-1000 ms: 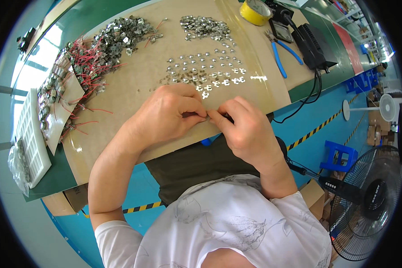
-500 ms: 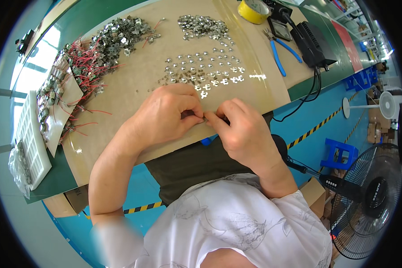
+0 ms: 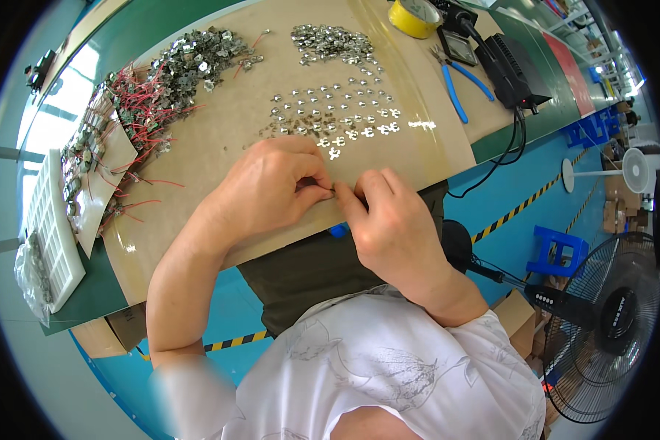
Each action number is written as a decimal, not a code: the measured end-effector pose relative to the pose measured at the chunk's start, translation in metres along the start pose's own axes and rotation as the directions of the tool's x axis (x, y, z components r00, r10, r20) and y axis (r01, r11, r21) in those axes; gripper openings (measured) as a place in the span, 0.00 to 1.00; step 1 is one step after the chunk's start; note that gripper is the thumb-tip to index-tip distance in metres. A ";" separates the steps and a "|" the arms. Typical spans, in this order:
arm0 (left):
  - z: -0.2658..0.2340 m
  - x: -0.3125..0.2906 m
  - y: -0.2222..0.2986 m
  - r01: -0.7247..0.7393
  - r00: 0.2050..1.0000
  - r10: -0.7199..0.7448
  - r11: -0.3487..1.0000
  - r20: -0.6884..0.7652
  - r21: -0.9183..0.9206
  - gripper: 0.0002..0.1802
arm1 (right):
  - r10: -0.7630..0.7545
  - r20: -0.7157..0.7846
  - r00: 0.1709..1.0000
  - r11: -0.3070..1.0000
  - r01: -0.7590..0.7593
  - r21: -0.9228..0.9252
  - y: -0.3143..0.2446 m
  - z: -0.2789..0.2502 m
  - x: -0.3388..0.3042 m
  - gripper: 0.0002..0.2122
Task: Assembling small electronic components and wiring them together at a workstation.
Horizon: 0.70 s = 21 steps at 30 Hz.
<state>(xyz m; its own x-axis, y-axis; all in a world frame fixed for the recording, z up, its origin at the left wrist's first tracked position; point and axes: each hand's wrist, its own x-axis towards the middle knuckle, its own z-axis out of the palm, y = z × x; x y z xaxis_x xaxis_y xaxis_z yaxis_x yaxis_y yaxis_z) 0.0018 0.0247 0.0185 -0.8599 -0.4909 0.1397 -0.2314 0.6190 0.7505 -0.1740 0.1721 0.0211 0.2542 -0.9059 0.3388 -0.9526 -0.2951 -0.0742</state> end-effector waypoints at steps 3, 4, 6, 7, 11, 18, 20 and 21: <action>0.000 -0.001 0.000 0.008 1.000 -0.008 1.000 0.007 -0.015 0.03 | 0.070 0.033 0.997 0.996 -0.071 0.059 -0.003 0.001 0.000 0.15; 0.000 -0.001 0.000 0.007 1.000 -0.007 1.000 0.007 -0.014 0.03 | 0.036 0.021 0.999 0.998 -0.037 0.048 -0.002 0.001 0.001 0.15; 0.001 -0.001 -0.001 -0.017 1.000 0.017 1.000 -0.004 -0.003 0.03 | 0.003 0.010 1.000 0.999 -0.004 0.036 -0.001 0.001 0.002 0.14; 0.001 -0.001 -0.001 -0.018 1.000 0.018 1.000 -0.004 -0.003 0.03 | -0.032 -0.027 0.999 0.999 0.032 0.002 -0.001 0.004 0.001 0.14; 0.000 -0.002 0.000 -0.045 0.999 0.045 0.999 -0.012 0.003 0.03 | 0.079 -0.050 0.996 0.985 -0.070 0.158 -0.001 0.011 -0.002 0.15; 0.001 -0.002 -0.003 -0.072 0.997 0.073 0.997 -0.033 0.017 0.04 | 0.005 -0.086 0.996 1.000 -0.004 0.017 -0.009 0.006 0.001 0.12; 0.001 -0.002 -0.003 -0.072 0.997 0.073 0.997 -0.033 0.024 0.04 | -0.001 -0.082 0.997 0.997 -0.005 -0.073 -0.010 0.008 -0.001 0.11; 0.001 -0.002 -0.003 -0.070 0.997 0.071 0.997 -0.034 0.032 0.04 | -0.001 -0.083 0.997 0.997 -0.005 -0.074 -0.007 0.010 -0.002 0.11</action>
<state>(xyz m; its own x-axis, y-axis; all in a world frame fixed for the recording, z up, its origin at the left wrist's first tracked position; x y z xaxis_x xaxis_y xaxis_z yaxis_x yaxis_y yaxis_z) 0.0040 0.0243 0.0156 -0.8581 -0.4663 0.2148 -0.1849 0.6710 0.7181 -0.1657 0.1729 0.0112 0.2402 -0.8772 0.4157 -0.9637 -0.2669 -0.0064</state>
